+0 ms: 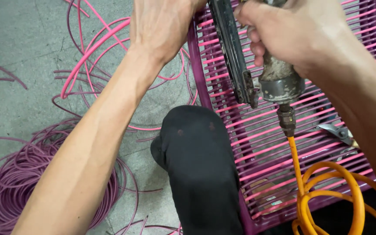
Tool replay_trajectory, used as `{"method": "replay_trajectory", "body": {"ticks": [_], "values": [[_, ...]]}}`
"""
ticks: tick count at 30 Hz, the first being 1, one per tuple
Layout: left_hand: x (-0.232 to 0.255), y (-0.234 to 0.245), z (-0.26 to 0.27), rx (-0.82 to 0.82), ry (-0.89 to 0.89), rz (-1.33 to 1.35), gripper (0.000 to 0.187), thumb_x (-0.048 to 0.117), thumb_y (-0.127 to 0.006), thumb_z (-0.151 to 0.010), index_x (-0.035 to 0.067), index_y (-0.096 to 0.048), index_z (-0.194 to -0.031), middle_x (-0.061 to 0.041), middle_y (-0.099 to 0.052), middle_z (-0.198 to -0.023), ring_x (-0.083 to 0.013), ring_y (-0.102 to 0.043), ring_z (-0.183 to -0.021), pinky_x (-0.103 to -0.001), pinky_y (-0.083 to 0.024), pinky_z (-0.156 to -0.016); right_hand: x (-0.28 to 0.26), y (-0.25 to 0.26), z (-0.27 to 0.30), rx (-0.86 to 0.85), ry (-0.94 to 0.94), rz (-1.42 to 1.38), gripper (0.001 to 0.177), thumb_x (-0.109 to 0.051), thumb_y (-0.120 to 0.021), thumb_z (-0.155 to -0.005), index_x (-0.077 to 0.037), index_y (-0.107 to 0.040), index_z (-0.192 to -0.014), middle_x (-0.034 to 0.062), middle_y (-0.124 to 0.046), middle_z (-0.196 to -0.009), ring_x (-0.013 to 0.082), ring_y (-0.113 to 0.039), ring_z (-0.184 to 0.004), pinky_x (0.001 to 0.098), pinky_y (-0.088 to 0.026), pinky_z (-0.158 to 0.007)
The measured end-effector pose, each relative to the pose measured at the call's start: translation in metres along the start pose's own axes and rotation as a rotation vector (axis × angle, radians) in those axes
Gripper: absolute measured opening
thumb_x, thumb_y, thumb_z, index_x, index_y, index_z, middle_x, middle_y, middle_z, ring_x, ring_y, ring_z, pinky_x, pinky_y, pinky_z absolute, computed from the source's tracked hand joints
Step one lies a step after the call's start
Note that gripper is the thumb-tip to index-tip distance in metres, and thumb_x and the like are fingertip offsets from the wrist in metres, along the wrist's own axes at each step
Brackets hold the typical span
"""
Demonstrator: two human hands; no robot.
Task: Attaching and securing pink plastic weaving strips to a purple metal chair frame using a pneumatic stapler and pliers.
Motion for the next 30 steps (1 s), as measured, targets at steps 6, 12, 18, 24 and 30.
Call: {"method": "replay_trajectory", "body": {"ticks": [6, 12, 18, 24, 30], "values": [[0.006, 0.008, -0.003, 0.002, -0.057, -0.059, 0.013, 0.020, -0.069, -0.092, 0.022, -0.077, -0.102, -0.008, -0.068, -0.084, -0.0271, -0.069, -0.067, -0.042, -0.049, -0.056, -0.014, 0.000, 0.005, 0.017, -0.025, -0.029, 0.016, -0.014, -0.067, -0.095, -0.001, -0.065, -0.086, 0.0042, -0.059, -0.063, 0.0136, -0.057, -0.048, 0.0324, -0.051, -0.042], [0.006, 0.000, -0.005, -0.114, -0.020, -0.129, 0.018, 0.023, -0.068, -0.094, 0.025, -0.078, -0.109, -0.009, -0.065, -0.076, -0.0283, -0.067, -0.059, -0.042, -0.046, -0.048, -0.019, 0.001, 0.006, 0.015, 0.039, -0.034, 0.014, -0.009, -0.069, -0.093, 0.000, -0.062, -0.085, 0.0041, -0.059, -0.063, 0.0137, -0.058, -0.046, 0.0320, -0.049, -0.040], [0.006, -0.001, -0.003, -0.101, -0.012, -0.153, 0.013, 0.025, -0.066, -0.098, 0.026, -0.076, -0.107, -0.010, -0.066, -0.079, -0.0283, -0.068, -0.060, -0.042, -0.046, -0.048, -0.020, -0.003, 0.005, -0.003, 0.055, -0.036, 0.018, -0.010, -0.068, -0.095, 0.001, -0.061, -0.082, 0.0041, -0.059, -0.063, 0.0139, -0.058, -0.047, 0.0318, -0.049, -0.040], [0.007, 0.001, -0.001, -0.064, -0.022, -0.166, 0.018, 0.023, -0.066, -0.095, 0.027, -0.076, -0.109, -0.010, -0.068, -0.084, -0.0272, -0.068, -0.060, -0.041, -0.047, -0.047, -0.019, -0.003, 0.006, -0.015, 0.075, -0.029, 0.018, -0.010, -0.066, -0.097, 0.000, -0.062, -0.082, 0.0037, -0.059, -0.063, 0.0131, -0.059, -0.048, 0.0307, -0.050, -0.042], [0.007, -0.002, -0.001, -0.109, -0.011, -0.168, 0.017, 0.023, -0.066, -0.094, 0.026, -0.076, -0.107, -0.009, -0.067, -0.082, -0.0276, -0.069, -0.059, -0.042, -0.047, -0.046, -0.016, -0.003, 0.005, -0.018, 0.042, -0.009, 0.019, -0.011, -0.067, -0.097, 0.000, -0.063, -0.081, 0.0038, -0.059, -0.063, 0.0134, -0.058, -0.047, 0.0317, -0.050, -0.042]]}}
Point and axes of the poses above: each hand's wrist, its own z-axis away from the middle knuckle, its own y-axis out of the back of the hand, x = y × z, the point moved 8 cm from there along -z, towards the middle knuckle
